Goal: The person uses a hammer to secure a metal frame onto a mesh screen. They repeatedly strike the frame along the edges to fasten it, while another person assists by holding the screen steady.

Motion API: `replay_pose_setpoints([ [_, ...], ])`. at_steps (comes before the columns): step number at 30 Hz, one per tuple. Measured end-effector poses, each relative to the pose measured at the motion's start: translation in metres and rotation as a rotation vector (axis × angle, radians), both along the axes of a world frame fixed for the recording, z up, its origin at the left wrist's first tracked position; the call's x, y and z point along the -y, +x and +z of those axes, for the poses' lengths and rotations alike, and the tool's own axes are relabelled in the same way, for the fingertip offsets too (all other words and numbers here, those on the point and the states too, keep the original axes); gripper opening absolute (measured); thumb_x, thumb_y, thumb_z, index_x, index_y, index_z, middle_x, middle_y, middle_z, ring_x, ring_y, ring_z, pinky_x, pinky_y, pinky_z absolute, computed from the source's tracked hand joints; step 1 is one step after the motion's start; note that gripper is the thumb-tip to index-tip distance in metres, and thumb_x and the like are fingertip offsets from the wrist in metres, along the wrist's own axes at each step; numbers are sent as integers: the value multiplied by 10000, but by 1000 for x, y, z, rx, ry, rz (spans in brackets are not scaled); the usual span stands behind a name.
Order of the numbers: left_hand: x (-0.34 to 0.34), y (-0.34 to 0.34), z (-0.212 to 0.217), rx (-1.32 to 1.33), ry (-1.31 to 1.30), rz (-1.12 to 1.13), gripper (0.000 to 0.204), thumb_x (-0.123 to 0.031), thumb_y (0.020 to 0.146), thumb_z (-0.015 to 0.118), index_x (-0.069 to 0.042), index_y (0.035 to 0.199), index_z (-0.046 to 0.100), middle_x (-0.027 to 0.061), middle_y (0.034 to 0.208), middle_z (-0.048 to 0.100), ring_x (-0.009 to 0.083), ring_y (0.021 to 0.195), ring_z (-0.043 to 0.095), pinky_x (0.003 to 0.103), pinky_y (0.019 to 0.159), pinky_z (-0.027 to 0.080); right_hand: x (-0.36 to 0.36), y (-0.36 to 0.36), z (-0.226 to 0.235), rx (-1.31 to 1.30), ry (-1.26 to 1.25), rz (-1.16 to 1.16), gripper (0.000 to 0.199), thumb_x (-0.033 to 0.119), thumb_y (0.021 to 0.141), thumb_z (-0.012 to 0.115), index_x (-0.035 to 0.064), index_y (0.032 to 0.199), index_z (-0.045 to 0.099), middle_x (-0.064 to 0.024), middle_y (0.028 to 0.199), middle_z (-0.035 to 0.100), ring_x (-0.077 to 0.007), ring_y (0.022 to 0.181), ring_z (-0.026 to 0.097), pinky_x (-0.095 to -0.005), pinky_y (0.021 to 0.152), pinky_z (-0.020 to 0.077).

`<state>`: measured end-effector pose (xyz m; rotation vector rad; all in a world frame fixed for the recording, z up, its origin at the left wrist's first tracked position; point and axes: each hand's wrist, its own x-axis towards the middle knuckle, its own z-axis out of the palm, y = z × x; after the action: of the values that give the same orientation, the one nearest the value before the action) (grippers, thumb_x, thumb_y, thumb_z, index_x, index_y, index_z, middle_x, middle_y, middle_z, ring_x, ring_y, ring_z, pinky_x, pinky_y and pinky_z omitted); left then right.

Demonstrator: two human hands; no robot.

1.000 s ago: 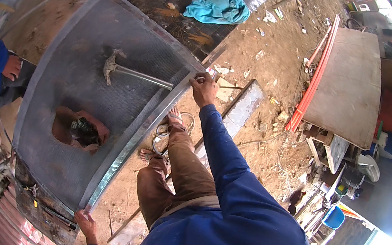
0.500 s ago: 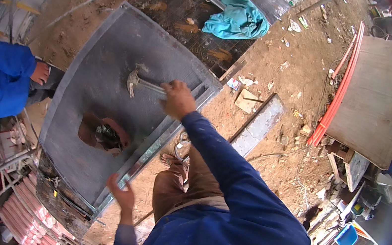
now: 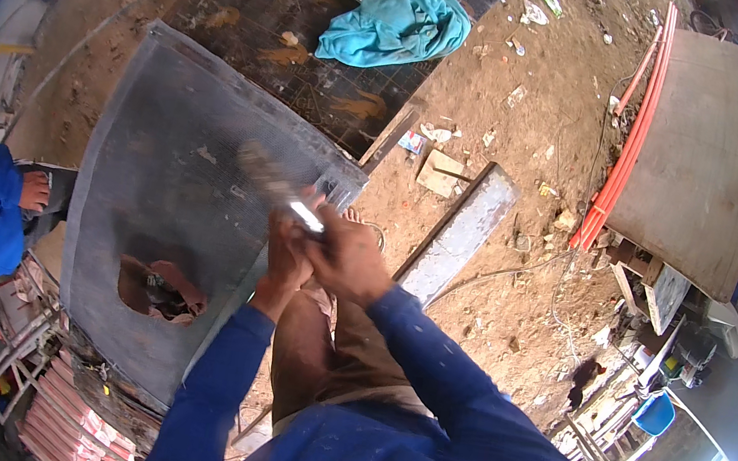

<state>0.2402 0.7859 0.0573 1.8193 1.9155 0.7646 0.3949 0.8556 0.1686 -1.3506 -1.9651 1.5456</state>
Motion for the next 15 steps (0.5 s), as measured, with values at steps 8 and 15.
replay_pose_setpoints([
  [8,-115,-3,-27,-155,112,-297,326,-200,1099,643,-68,1392,695,127,1506,641,361,1446,574,628,1324,324,44,82,-45,100,-17,-580,324,198,1052,787,59,1308,646,-129,693,660,-201,600,617,-437,577,484],
  [15,-138,-17,-37,-67,36,-517,236,-168,1064,687,-105,1285,738,117,1242,700,355,1273,619,574,1242,370,73,56,-96,169,-127,-814,284,271,1062,795,46,1204,696,-38,709,659,-107,651,570,-354,615,496],
])
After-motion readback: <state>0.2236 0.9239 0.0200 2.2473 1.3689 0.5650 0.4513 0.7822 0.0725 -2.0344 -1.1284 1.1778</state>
